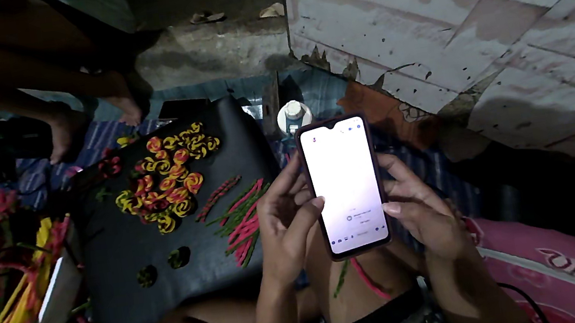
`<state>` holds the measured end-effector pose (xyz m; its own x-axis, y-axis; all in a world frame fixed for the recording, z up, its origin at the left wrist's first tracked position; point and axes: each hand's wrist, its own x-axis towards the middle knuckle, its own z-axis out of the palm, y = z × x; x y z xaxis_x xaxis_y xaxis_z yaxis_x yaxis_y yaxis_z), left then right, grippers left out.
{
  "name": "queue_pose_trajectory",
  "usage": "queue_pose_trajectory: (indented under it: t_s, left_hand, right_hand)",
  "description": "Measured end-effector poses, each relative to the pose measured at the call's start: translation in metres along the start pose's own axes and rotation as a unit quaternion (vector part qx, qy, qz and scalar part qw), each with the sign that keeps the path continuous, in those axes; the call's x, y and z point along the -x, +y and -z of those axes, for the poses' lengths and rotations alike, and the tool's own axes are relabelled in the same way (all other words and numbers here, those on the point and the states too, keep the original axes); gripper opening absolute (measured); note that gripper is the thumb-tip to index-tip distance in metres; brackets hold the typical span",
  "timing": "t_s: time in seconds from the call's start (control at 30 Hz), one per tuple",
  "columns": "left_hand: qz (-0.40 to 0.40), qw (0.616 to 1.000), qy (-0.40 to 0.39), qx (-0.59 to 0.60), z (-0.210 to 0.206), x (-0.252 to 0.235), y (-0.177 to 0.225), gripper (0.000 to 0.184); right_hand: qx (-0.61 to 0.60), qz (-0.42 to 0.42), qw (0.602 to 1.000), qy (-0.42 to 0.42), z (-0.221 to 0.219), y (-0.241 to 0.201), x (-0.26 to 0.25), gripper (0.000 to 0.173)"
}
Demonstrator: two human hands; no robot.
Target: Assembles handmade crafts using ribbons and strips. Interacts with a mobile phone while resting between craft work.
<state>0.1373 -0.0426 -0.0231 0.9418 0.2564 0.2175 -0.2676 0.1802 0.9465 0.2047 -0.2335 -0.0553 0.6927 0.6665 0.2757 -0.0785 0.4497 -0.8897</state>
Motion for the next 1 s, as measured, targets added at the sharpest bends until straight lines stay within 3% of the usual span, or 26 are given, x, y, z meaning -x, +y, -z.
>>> queue_pose_trajectory:
  t_s: [0.73, 1.0]
  left_hand:
    - [0.003, 1.0, -0.015, 0.013, 0.0008, 0.0003, -0.0028, 0.053]
    - [0.006, 1.0, -0.006, -0.002, 0.0002, 0.0016, -0.0023, 0.052]
  right_hand:
    - [-0.009, -0.011, 1.0, -0.005, 0.0027, 0.0008, 0.0038, 0.053]
    - [0.056, -0.007, 0.998, 0.017, -0.002, -0.0014, 0.0048, 0.057]
